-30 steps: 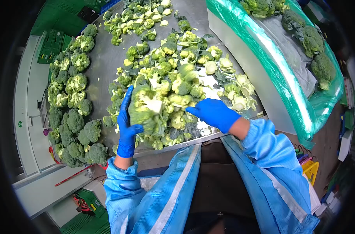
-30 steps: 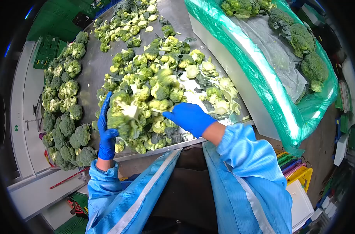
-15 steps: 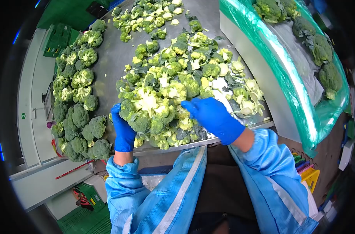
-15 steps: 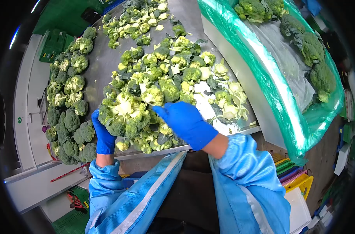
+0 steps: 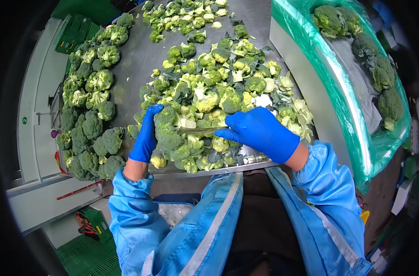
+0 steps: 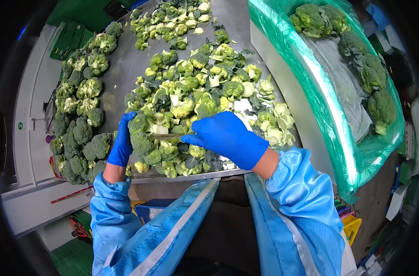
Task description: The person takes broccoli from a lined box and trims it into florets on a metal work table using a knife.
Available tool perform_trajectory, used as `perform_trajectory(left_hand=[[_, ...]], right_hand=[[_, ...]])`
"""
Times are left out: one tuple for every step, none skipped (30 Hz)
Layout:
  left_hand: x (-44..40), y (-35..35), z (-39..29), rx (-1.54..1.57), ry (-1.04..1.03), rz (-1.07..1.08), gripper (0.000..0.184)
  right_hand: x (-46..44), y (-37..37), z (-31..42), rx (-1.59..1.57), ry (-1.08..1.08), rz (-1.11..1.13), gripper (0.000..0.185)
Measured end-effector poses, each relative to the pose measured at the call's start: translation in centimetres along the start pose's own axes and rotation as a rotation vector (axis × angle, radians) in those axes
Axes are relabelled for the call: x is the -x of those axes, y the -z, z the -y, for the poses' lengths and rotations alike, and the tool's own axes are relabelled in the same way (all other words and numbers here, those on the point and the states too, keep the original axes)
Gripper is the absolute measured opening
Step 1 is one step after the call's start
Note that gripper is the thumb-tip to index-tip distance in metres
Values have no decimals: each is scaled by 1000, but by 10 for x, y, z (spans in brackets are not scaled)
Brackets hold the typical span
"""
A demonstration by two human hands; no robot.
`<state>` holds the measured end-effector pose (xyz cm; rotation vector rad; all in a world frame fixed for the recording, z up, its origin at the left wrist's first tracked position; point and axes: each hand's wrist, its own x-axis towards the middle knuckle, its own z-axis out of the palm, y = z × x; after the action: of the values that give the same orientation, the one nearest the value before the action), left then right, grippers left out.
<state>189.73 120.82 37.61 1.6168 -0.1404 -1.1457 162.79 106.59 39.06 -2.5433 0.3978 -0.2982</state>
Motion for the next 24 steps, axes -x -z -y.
perform_trajectory(left_hand=[[-4,-1,-2,-96,-45,-2,37],[-3,-1,-6,-44,58,58,38],[-6,-1,-8,-41,62,59,38],[-9,0,-10,-154,68,110,38],[-11,1,-11,-266,71,160,38],[-12,1,-12,-381,-11,206,40],[-14,0,-13,-376,-10,205,40],[-16,-1,-13,-361,22,181,42],[-18,-2,-15,-352,53,159,44],[-19,-3,-15,-405,62,144,48],[-17,-5,-15,-405,65,142,48],[-9,-15,-19,-431,23,116,50],[-4,-22,-21,-455,-20,91,52],[-6,-23,-24,-351,31,152,42],[-10,-22,-24,-349,33,153,42],[-14,-20,-24,-408,24,129,43],[-17,-18,-22,-464,14,103,45],[-18,-16,-20,-461,14,100,45],[-18,-13,-17,-298,50,151,49],[-21,-12,-17,-136,76,206,53],[-21,-11,-17,-137,65,211,53],[-16,-6,-13,-103,58,199,53],[-10,-2,-9,-72,54,187,53],[1,-10,-8,-142,-63,104,52]], right_hand=[[-5,2,-2,41,29,33,41],[-8,1,-6,-46,28,84,44],[-12,1,-12,-45,26,88,44],[-16,0,-17,-84,64,145,44],[-19,0,-21,-122,104,203,44],[-23,1,-23,-88,112,214,44],[-24,0,-23,-87,113,219,44],[-25,-1,-23,-65,100,214,44],[-27,-3,-24,-46,85,204,44],[-28,-8,-26,-48,86,206,44],[-29,-14,-28,-44,67,189,44],[-30,-18,-28,-41,47,171,45],[-33,-20,-28,-41,47,172,45],[-36,-21,-26,-26,36,177,45],[-38,-22,-23,-13,24,184,45],[-40,-21,-21,-11,24,185,45],[-42,-17,-19,39,28,204,45],[-42,-15,-17,85,31,224,45],[-41,-16,-18,83,31,225,45],[-41,-16,-23,48,-11,186,46],[-42,-15,-28,18,-50,144,47],[-39,-17,-28,-83,-50,94,53],[-40,-18,-29,-83,-49,93,53],[-42,-14,-24,-324,-227,253,55]])
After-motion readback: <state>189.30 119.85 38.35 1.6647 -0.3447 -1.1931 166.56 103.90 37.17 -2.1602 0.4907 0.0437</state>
